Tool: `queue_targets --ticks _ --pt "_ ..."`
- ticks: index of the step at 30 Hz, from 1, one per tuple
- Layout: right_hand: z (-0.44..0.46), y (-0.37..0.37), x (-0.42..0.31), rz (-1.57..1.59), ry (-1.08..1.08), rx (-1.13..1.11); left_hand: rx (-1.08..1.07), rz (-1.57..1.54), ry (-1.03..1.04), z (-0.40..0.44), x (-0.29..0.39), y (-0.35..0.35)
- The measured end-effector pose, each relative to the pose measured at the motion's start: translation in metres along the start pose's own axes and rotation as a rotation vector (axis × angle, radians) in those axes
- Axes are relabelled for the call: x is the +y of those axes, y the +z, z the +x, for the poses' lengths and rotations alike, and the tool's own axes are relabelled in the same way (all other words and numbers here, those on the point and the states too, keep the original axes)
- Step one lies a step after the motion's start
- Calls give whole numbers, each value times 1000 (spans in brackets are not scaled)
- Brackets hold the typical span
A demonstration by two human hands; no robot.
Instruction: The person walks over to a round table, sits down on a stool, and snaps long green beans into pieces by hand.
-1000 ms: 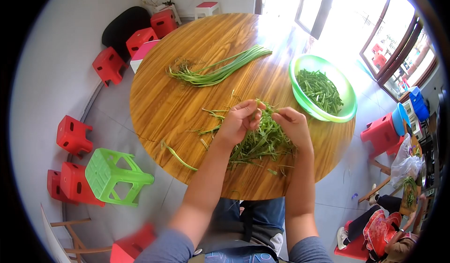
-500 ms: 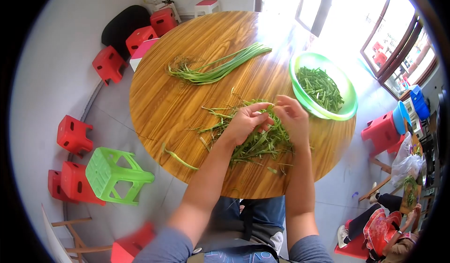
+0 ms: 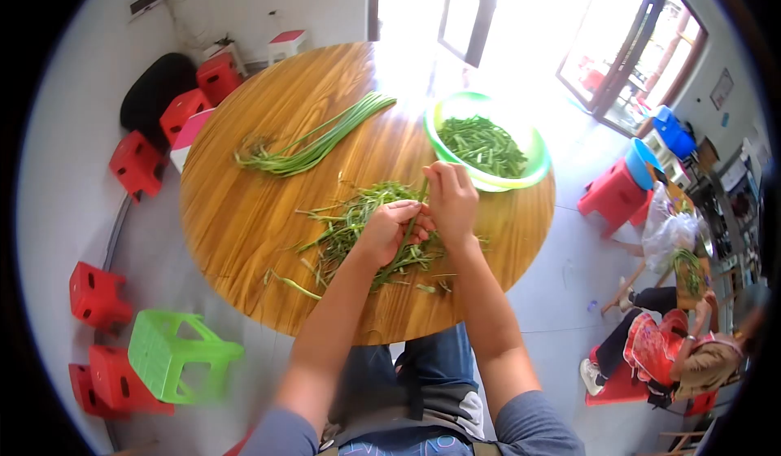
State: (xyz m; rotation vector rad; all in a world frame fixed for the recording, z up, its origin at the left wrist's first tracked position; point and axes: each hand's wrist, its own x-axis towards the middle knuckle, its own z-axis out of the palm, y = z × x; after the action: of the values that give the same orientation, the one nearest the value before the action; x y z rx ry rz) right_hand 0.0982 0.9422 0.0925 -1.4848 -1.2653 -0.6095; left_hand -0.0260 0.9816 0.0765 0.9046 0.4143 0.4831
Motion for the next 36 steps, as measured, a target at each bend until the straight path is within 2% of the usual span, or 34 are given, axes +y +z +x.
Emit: queue_targets --ticks 3,7,9,10,12,15,16,19,20,23,26,29,30,33,34,36 --pt "-3 -8 1 -31 -35 -12 67 -28 58 2 -13 14" --pt "-11 -19 0 75 -89 -59 45 49 229 13 -30 7" --pt "-16 -32 -9 145 -62 -80 5 -28 250 26 -32 -4" --pt "-18 -41 -13 191 -51 -129 -8 -131 195 27 -23 -6" --pt "-24 -59 -24 294 -17 -225 69 -164 133 19 -6 -10" --pt "-33 -83 -25 555 205 -531 72 -456 59 21 7 -28" --pt "-32 -89 -27 592 281 -592 56 -444 57 20 7 -30" --pt "-25 -90 -25 776 570 -584 13 -393 68 17 10 -37" --pt "-23 -82 -20 605 402 -570 -9 -370 72 16 9 -35" --pt "-27 -64 -15 240 91 -625 30 -331 109 12 3 -29" --pt "-36 -57 -4 270 93 -671 -50 -316 126 6 5 -23" --pt "-23 -59 -6 86 282 -657 -123 -271 123 6 2 -21" --pt "-20 -57 -9 58 300 -583 -141 -245 122 6 2 -19" --pt "-11 -48 -9 424 652 -440 -108 -133 141 2 3 -12" --pt "1 -52 -19 511 789 -453 -100 -101 148 0 4 -10" --pt "14 -50 -26 663 851 -412 -82 -38 163 -3 5 -6"
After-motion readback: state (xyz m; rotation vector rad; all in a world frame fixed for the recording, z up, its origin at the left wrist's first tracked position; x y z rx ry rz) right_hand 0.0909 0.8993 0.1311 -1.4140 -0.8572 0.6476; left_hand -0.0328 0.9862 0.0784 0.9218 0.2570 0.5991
